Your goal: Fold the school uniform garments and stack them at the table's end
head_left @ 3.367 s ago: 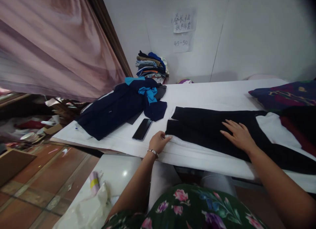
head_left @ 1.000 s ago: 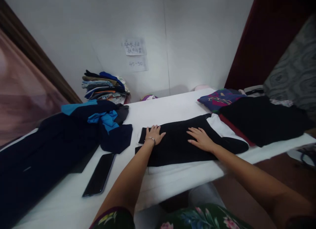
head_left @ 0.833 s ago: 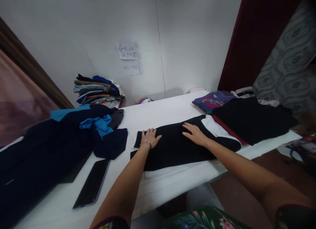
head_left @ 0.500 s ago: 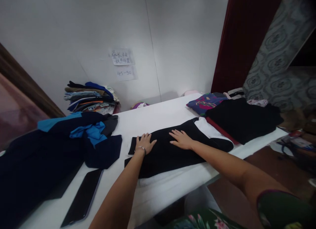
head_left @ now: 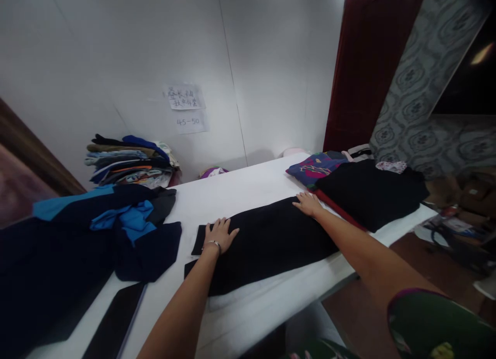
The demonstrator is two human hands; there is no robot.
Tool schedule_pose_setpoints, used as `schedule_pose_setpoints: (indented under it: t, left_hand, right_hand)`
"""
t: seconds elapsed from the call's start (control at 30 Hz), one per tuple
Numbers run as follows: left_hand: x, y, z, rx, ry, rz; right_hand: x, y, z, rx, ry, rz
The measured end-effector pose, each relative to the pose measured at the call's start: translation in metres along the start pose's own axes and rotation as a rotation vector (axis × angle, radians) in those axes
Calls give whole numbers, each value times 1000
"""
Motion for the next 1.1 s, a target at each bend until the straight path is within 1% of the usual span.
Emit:
schedule_pose_setpoints:
  t: [0.07,0.17,0.27,0.3,0.37,0.43,0.47,0.57,0.67,0.73,0.77,0.83,0.9,0.97,1.0,1.07,1.1]
  left_hand:
    - [0,0,0,8,-5,-7]
    - [0,-1,0,23,-14,-20]
    - [0,-2,1,29,-11,-29]
    - [0,-2,1,27,-10,-27]
    - [0,-2,1,12,-4,-18]
    - [-1,-2,0,-12,12,0]
    - [-1,-2,0,-25,19,13]
    - [1,-6,0,-71,16,83]
    - [4,-19,8,-185,-5,208]
    - [5,-29,21,-258,26,315]
    - [5,-33,31,-271,58,375]
    - [1,-35,55,-257,146,480]
    - [-6,-30,84,-252,259,514]
    - [-14,-20,115,-286,382,461]
    - [-17,-13,129,-298,431,414]
    - [-21,3,151,-303,472,311]
    - [-21,10,158,-295,467,267]
  right_hand:
    - [0,-2,-1,21,-1,-16]
    - [2,-14,4,45,2,-53]
    - [13,-18,28,30,-3,-79]
    - [19,-14,40,24,-31,-92]
    - [36,-2,67,8,-140,-126]
    - [51,10,92,-45,-260,-142]
    - [56,15,102,-77,-297,-138]
    - [62,22,115,-132,-305,-105]
    - [60,22,113,-137,-296,-103]
    - [57,20,109,-147,-304,-138]
    - [55,19,108,-148,-310,-180]
    - [49,17,109,-162,-320,-330]
    - [42,12,116,-228,-336,-533]
    - [37,6,130,-348,-382,-687]
    - [36,3,140,-401,-422,-714]
    - [39,3,161,-447,-526,-670]
    - [42,5,170,-433,-574,-615]
Point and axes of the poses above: each hand's wrist, its own z-axis away from the middle knuckle, its own y-axis out of the palm, x = y × z, the point moved 4 cm from there along -z, towards the middle knuckle, and after that the axes turned 7 degrees about x, right-handed, at the moved point
